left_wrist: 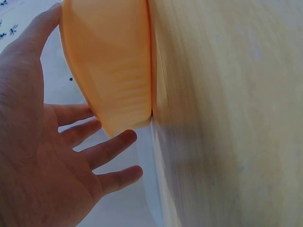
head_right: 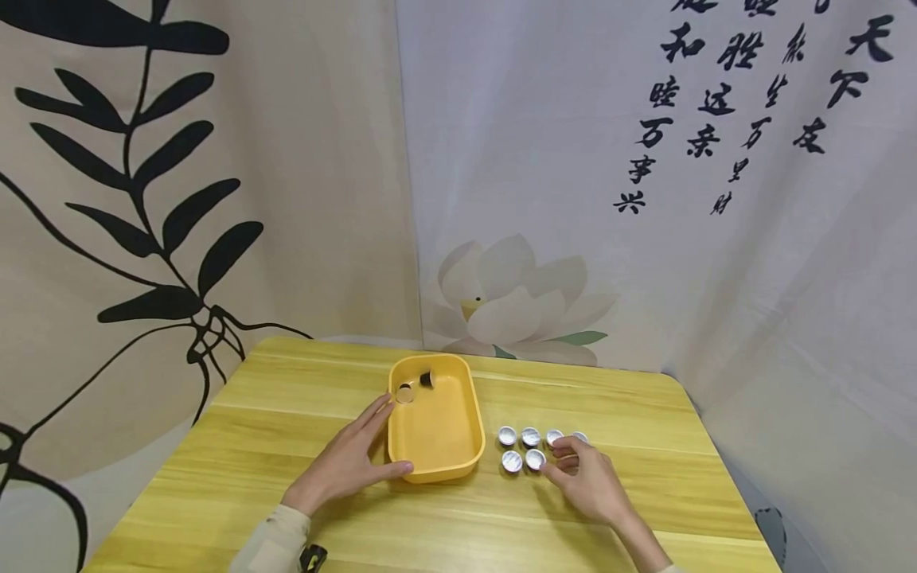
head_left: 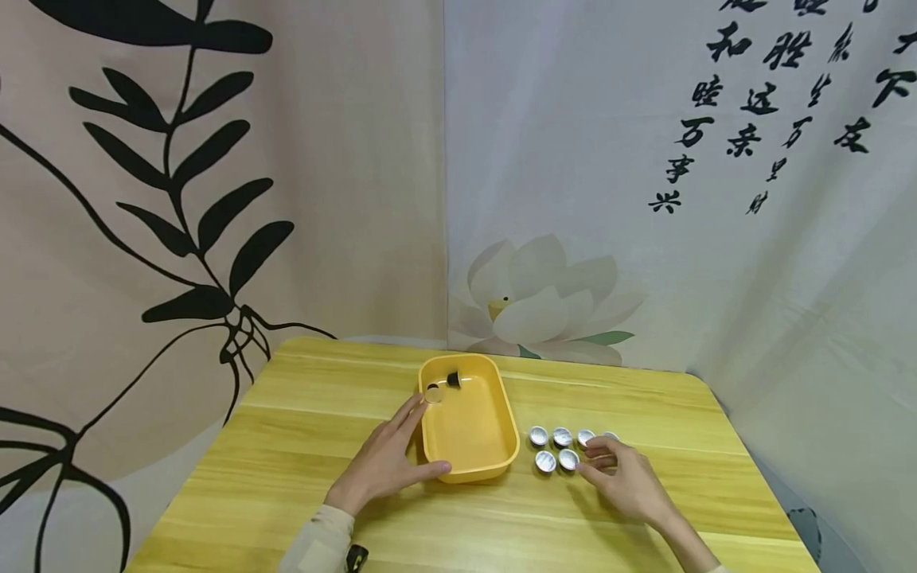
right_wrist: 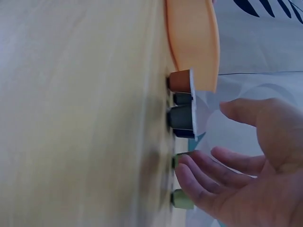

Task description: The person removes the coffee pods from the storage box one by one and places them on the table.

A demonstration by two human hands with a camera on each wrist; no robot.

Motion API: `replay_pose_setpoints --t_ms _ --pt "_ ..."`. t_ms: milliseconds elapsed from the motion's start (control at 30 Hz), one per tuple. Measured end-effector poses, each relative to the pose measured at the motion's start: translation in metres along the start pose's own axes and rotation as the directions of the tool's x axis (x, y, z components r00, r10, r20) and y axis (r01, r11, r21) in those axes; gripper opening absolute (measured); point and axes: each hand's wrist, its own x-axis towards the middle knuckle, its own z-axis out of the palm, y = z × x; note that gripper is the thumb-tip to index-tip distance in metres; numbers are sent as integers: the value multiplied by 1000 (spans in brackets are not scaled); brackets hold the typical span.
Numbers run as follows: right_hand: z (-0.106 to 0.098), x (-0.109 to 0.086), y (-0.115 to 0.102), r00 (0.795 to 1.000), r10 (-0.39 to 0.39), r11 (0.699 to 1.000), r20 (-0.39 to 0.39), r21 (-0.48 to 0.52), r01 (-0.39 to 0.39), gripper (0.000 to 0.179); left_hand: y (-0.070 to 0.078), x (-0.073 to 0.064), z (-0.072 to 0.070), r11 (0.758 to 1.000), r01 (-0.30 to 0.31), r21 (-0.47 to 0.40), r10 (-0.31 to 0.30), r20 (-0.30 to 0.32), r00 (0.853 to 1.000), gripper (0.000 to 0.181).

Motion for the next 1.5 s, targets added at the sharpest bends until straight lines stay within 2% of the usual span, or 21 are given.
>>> replay_pose_setpoints --t_ms 100,200,433,733,1200,1500 --pt "-6 -1 -2 1000 -20 1000 -23 -9 19 51 0 1 -1 1000 1 -6 -1 4 1000 126" --pt "-10 -2 -7 997 -65 998 -45 -16 64 51 -1 3 0 1000 29 -12 -29 27 999 128" --pt "-17 2 -16 978 -194 979 -77 -79 188 49 -2 2 1 999 52 7 -52 45 998 128" --pt "-18 10 -21 964 -250 965 -95 -104 240 48 -2 2 2 999 51 4 -51 49 997 126" --pt "-19 30 -40 930 -364 923 -57 -156 351 58 -4 3 1 999 54 10 -54 44 998 128" --pt "-8 46 -56 895 -445 882 -29 -183 433 56 -2 3 0 999 45 15 -46 40 998 127"
